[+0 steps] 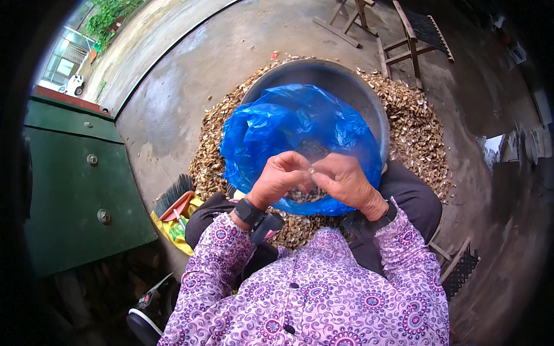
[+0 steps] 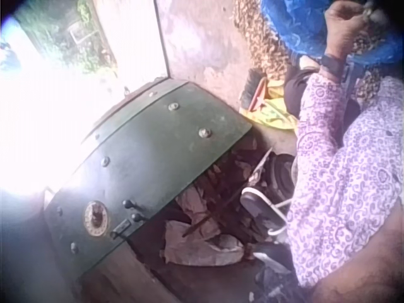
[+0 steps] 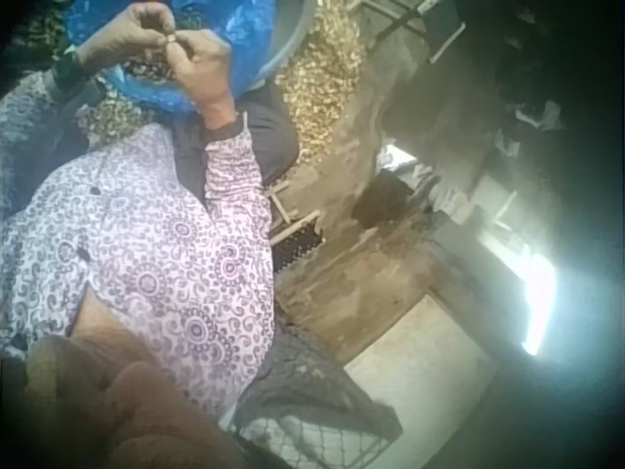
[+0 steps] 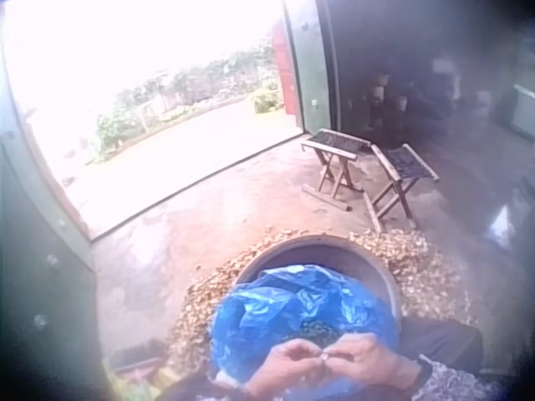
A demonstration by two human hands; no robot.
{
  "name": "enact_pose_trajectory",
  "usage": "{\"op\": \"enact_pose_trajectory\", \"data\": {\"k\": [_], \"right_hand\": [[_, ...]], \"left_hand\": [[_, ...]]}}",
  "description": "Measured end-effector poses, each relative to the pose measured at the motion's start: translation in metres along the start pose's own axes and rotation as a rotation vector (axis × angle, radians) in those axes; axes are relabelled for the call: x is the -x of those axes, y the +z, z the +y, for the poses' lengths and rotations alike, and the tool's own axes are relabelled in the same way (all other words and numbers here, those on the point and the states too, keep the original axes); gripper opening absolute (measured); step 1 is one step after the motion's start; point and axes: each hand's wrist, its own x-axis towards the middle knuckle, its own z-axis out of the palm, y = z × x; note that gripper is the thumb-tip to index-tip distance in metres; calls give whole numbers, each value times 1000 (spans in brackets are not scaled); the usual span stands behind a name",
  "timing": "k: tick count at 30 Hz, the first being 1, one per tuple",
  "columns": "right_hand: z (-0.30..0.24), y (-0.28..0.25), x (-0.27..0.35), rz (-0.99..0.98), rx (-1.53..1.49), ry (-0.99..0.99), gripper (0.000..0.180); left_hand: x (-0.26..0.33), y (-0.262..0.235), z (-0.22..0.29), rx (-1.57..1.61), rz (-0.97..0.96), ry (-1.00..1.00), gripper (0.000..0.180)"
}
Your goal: The person sits cross-legged on the floor and repeatedly picks up small nut-like items from a blue plastic bag, shells them by hand, and drops the shells onto the floor while placing the kernels into the bag. The process continues throughout the clip.
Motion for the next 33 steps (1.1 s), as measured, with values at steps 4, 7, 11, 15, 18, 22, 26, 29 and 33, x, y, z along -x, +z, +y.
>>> {"op": "enact_pose_trajectory", "data": {"k": [4, 7, 11, 15, 18, 22, 26, 29, 33], "right_hand": [[2, 3, -2, -15, 25, -20, 15], [0, 5, -4, -30, 19, -71, 15], [5, 5, -3, -76, 89, -134, 14], [8, 9, -3, -67, 120, -172, 9], [10, 15, -1, -20, 188, -219, 6], [3, 16, -2, -8, 249, -188, 10], [9, 22, -2, 92, 258, -192, 7], [11, 28, -2, 153, 276, -182, 7], [8, 35, -4, 250, 174, -88, 11]], "left_hand": [[1, 1, 1, -109, 29, 18, 10], [3, 1, 2, -177, 42, 11, 10], [3, 1, 0, -229, 38, 3, 11], [3, 0, -2, -238, 44, -18, 13], [3, 1, -3, -252, 54, -19, 11], [3, 4, -2, -247, 92, -12, 6], [2, 9, -1, -206, 152, 13, 3], [2, 10, -4, -166, 198, 35, 2], [2, 9, -6, -117, 266, 34, 5]]}}
